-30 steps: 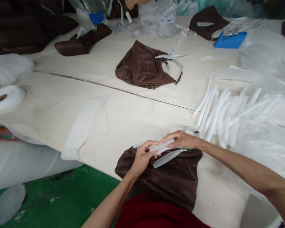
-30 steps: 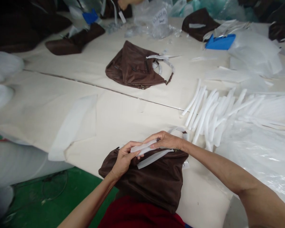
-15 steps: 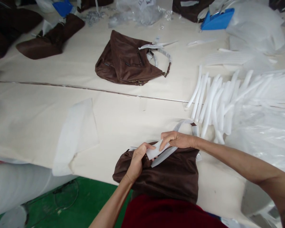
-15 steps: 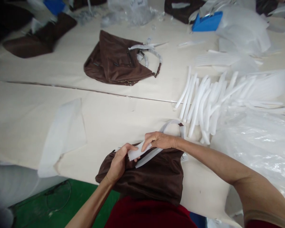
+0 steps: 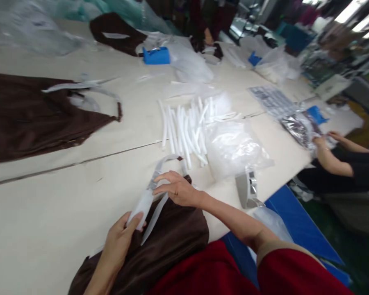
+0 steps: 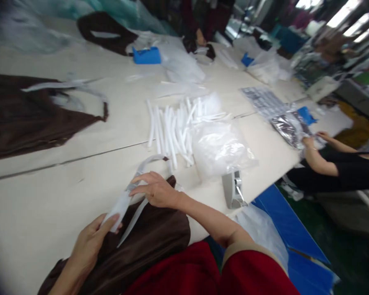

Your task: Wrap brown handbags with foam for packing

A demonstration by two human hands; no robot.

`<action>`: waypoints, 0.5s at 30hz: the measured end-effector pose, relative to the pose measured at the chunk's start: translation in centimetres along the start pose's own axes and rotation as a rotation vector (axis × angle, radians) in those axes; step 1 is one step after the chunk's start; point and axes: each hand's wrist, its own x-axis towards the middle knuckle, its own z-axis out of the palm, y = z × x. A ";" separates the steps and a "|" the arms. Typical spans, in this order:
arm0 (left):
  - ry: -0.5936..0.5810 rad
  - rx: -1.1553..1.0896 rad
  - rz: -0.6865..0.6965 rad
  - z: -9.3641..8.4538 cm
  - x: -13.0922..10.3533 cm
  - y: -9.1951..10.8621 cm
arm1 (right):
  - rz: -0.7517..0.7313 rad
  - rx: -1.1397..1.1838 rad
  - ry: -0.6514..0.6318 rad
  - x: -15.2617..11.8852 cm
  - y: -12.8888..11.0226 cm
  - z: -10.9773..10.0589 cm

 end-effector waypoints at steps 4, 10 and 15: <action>0.033 -0.041 -0.032 0.6 1.1 -0.7 | 0.479 0.133 0.624 -11.8 -0.3 -2.4; -0.020 -0.043 0.022 2.1 1.7 0.1 | 1.134 -0.011 1.179 -27.2 0.4 -9.2; -0.056 0.026 0.064 3.0 2.3 -0.4 | 1.246 0.075 1.094 -29.1 1.7 -10.9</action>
